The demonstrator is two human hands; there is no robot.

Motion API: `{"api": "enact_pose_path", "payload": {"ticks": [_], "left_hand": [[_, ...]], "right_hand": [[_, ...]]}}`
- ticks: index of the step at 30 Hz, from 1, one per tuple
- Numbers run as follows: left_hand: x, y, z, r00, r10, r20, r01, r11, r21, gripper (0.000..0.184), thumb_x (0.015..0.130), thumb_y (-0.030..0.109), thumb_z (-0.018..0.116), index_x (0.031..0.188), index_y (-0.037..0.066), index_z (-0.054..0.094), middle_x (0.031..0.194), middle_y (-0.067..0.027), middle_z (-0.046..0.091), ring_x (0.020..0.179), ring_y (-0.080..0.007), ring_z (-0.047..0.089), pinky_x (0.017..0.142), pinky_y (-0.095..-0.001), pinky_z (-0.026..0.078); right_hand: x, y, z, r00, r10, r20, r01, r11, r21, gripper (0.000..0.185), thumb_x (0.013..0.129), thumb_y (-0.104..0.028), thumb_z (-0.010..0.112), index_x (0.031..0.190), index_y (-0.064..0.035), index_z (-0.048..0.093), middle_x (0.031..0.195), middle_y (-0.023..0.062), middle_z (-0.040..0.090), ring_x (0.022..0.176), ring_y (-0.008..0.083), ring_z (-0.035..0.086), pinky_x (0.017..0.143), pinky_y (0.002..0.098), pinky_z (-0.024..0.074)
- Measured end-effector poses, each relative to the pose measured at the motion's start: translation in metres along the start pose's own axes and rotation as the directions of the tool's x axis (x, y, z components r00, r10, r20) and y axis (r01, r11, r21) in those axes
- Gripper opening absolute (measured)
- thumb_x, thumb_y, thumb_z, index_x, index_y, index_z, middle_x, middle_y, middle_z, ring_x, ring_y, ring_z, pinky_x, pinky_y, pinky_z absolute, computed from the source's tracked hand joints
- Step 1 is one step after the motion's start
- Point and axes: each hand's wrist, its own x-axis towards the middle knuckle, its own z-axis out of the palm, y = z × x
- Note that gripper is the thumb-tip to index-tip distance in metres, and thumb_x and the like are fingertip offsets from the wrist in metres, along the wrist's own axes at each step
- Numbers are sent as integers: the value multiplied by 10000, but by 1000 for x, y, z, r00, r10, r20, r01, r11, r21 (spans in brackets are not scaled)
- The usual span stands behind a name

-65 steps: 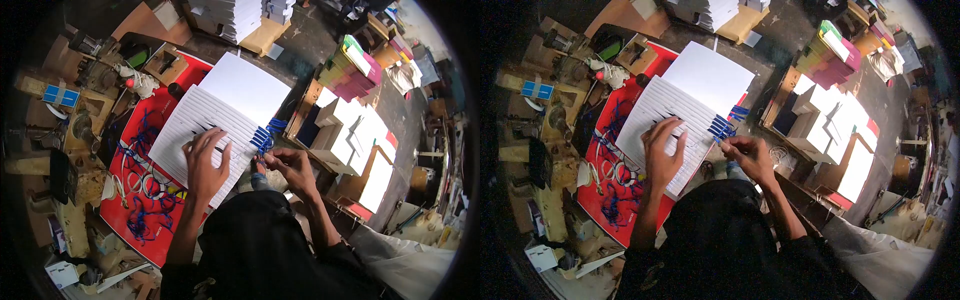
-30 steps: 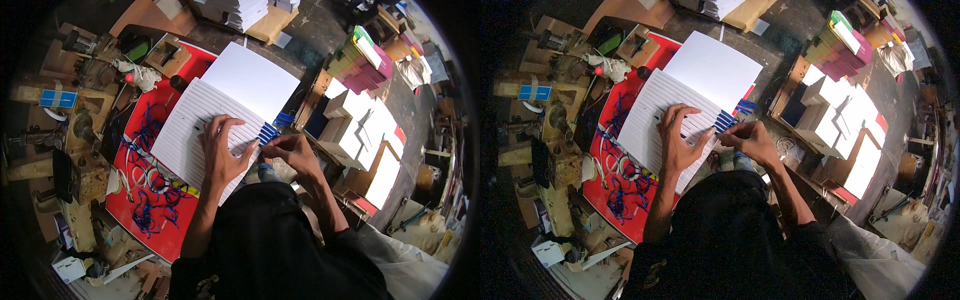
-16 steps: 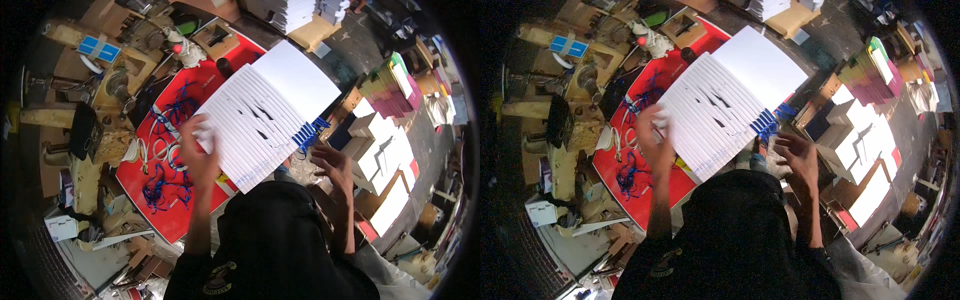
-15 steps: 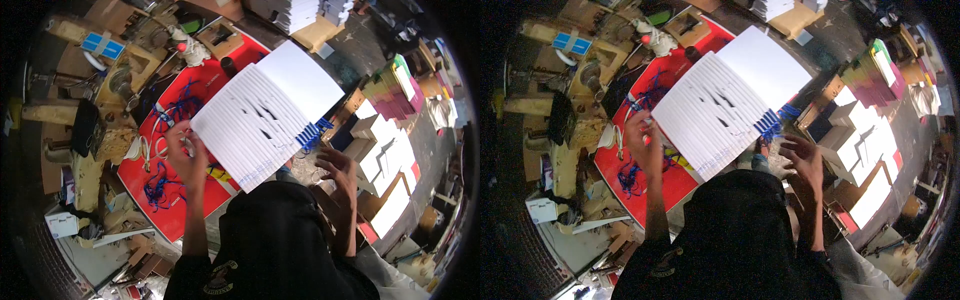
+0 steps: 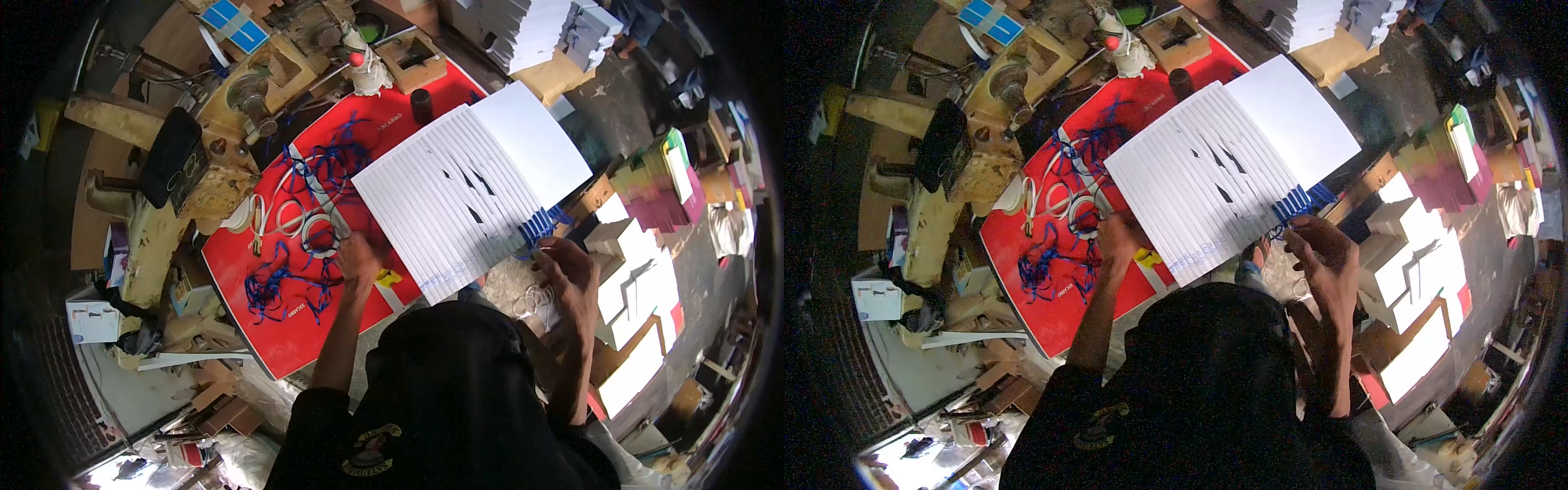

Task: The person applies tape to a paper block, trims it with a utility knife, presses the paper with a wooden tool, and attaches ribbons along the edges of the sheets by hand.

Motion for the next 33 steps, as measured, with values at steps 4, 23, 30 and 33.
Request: {"api": "enact_pose_path", "payload": {"ticks": [4,23,30,33], "left_hand": [[14,-14,21,979,62,193,-44,995,-94,335,765,311,753,963,40,737,887,-202,737,890,-368,727,749,-486,557],[-99,27,-153,830,555,56,-434,705,-562,156,984,29,594,1136,-1,568,1012,-97,692,743,-107,616,541,-239,398],[-122,59,-139,797,572,194,-88,428,-900,313,1011,0,532,1313,3,447,1028,-157,670,833,-215,705,667,-313,554],[-141,76,-136,691,666,282,159,240,-958,361,1015,-3,541,1367,15,458,1097,-174,676,908,-233,720,707,-300,553]], "right_hand": [[-11,-8,12,999,-7,37,7,1000,4,256,889,-179,729,1085,-16,712,952,67,743,833,135,680,692,276,516],[-30,-41,151,828,-413,380,222,863,454,249,908,-141,767,1071,46,742,1011,142,741,799,139,681,678,268,554],[-39,-53,122,847,-262,462,-61,817,574,208,923,-92,747,1057,65,731,886,93,732,645,116,650,560,258,547],[-42,-59,85,896,-174,409,-120,792,598,199,937,-98,731,1061,58,726,891,113,739,737,135,703,617,268,586]]}}
